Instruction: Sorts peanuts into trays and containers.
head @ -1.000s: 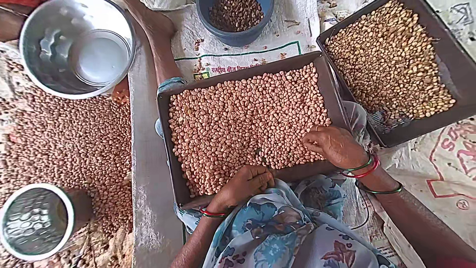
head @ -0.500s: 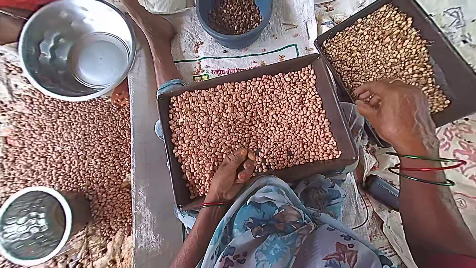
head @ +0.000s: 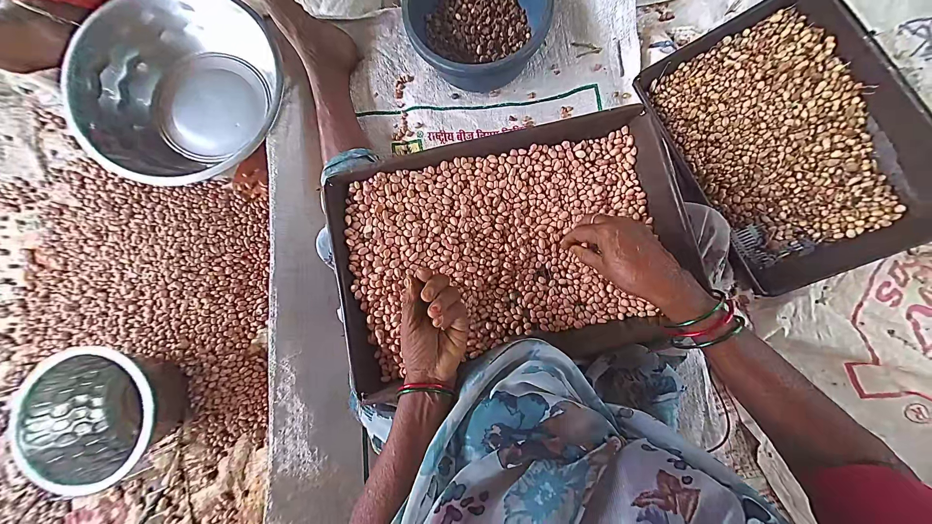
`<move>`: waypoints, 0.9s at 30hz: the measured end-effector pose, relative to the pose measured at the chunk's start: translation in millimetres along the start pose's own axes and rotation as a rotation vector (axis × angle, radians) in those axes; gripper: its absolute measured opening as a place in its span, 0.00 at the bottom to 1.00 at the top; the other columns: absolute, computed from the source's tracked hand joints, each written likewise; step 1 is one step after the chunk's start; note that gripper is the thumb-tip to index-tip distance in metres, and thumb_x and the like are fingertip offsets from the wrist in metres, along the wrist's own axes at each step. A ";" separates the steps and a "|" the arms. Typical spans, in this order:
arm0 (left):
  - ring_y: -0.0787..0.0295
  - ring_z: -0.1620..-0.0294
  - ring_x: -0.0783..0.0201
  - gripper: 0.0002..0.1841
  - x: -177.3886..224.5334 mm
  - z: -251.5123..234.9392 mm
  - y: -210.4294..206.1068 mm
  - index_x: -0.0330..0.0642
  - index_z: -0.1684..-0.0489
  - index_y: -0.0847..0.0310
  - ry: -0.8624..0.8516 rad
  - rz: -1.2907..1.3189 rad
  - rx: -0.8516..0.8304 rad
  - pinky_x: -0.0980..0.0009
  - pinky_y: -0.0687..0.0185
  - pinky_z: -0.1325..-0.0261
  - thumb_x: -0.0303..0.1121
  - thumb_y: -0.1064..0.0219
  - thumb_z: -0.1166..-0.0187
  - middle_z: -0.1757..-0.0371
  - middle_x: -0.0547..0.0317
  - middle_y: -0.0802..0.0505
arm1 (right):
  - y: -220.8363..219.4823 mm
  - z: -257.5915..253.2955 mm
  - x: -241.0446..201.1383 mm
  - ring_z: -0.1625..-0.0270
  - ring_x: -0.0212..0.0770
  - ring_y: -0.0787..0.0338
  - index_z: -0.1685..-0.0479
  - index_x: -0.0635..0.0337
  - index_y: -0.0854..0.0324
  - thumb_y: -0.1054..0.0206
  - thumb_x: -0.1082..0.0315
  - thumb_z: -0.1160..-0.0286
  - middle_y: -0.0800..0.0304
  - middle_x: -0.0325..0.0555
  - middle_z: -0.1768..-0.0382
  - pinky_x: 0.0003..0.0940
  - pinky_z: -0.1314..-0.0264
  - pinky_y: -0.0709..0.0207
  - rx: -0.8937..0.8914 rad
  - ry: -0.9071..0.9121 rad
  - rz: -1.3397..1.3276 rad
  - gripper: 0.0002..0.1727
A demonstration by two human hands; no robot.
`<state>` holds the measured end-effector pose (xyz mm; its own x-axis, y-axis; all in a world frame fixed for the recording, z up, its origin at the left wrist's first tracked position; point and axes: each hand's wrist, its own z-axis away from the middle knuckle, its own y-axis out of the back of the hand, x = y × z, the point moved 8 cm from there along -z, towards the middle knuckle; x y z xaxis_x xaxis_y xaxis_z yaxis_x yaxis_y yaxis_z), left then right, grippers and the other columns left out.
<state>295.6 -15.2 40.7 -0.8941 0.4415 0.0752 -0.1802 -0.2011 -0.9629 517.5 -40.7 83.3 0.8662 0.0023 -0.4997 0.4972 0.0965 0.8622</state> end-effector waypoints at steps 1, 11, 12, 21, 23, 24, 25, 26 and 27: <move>0.15 0.81 0.77 0.23 -0.1 0.1 -0.8 0.45 0.68 0.18 -0.001 -0.004 -0.006 0.86 0.18 0.76 0.41 0.57 0.07 0.78 0.68 0.12 | -8.3 1.2 -2.4 0.53 0.64 0.08 0.56 0.64 0.07 0.29 0.77 0.25 0.08 0.62 0.57 0.61 0.52 0.19 -0.021 0.033 -0.021 0.07; 0.14 0.80 0.77 0.23 -0.5 0.7 1.0 0.46 0.69 0.17 -0.017 -0.083 0.064 0.86 0.17 0.74 0.38 0.58 0.06 0.78 0.68 0.12 | -68.7 -10.0 -27.5 0.58 0.63 0.09 0.64 0.70 0.12 0.28 0.69 0.24 0.12 0.62 0.66 0.56 0.55 0.21 -0.216 0.023 0.159 0.10; 0.13 0.80 0.77 0.23 -1.1 0.9 0.8 0.46 0.70 0.17 -0.015 -0.089 0.070 0.86 0.17 0.74 0.37 0.58 0.06 0.78 0.67 0.12 | -67.2 -9.9 -25.5 0.58 0.62 0.09 0.62 0.69 0.12 0.27 0.70 0.25 0.12 0.61 0.65 0.55 0.56 0.20 -0.230 0.017 0.128 0.08; 0.13 0.80 0.76 0.22 -4.9 2.7 1.9 0.42 0.66 0.17 0.047 -0.080 0.104 0.86 0.16 0.73 0.36 0.57 0.06 0.77 0.65 0.12 | 121.0 42.6 73.9 0.22 0.89 0.37 0.25 0.73 0.29 0.39 0.73 0.22 0.34 0.86 0.26 0.86 0.29 0.47 0.413 -0.496 0.333 0.26; 0.13 0.79 0.75 0.21 -6.5 1.5 0.0 0.41 0.67 0.17 0.063 -0.047 0.080 0.85 0.16 0.72 0.35 0.56 0.07 0.77 0.64 0.12 | 103.0 32.7 58.7 0.22 0.81 0.31 0.23 0.68 0.28 0.39 0.76 0.20 0.29 0.77 0.24 0.76 0.24 0.39 0.300 -0.330 0.290 0.25; 0.13 0.79 0.75 0.21 -7.2 1.3 -1.0 0.41 0.67 0.17 0.074 -0.032 0.064 0.86 0.16 0.72 0.35 0.55 0.07 0.77 0.64 0.12 | 81.5 19.6 47.5 0.22 0.77 0.28 0.23 0.67 0.26 0.37 0.77 0.21 0.27 0.73 0.24 0.72 0.24 0.36 0.220 -0.241 0.207 0.25; 0.12 0.78 0.76 0.21 -8.0 0.9 -2.2 0.41 0.68 0.16 0.083 -0.023 0.055 0.86 0.16 0.71 0.35 0.54 0.07 0.77 0.64 0.11 | 55.9 3.0 40.1 0.21 0.75 0.28 0.21 0.69 0.27 0.33 0.77 0.23 0.28 0.72 0.21 0.72 0.23 0.37 0.149 -0.197 0.089 0.28; 0.12 0.78 0.76 0.21 -8.3 0.5 -3.2 0.41 0.69 0.16 0.087 -0.016 0.044 0.86 0.16 0.71 0.35 0.54 0.08 0.77 0.64 0.11 | 28.6 -12.0 34.7 0.18 0.73 0.29 0.18 0.69 0.31 0.31 0.75 0.23 0.32 0.71 0.18 0.71 0.22 0.38 0.096 -0.192 0.001 0.32; 0.12 0.79 0.76 0.22 -8.0 0.7 -3.6 0.42 0.69 0.16 0.084 -0.011 0.036 0.86 0.17 0.72 0.36 0.54 0.07 0.77 0.65 0.11 | 1.9 -24.5 31.4 0.18 0.72 0.29 0.17 0.70 0.33 0.29 0.71 0.23 0.33 0.71 0.17 0.69 0.20 0.38 0.091 -0.182 -0.040 0.34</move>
<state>303.2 -18.6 43.7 -0.8547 0.5154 0.0625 -0.2061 -0.2263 -0.9520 544.4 -16.0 67.3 0.8362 -0.1804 -0.5180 0.5271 0.0027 0.8498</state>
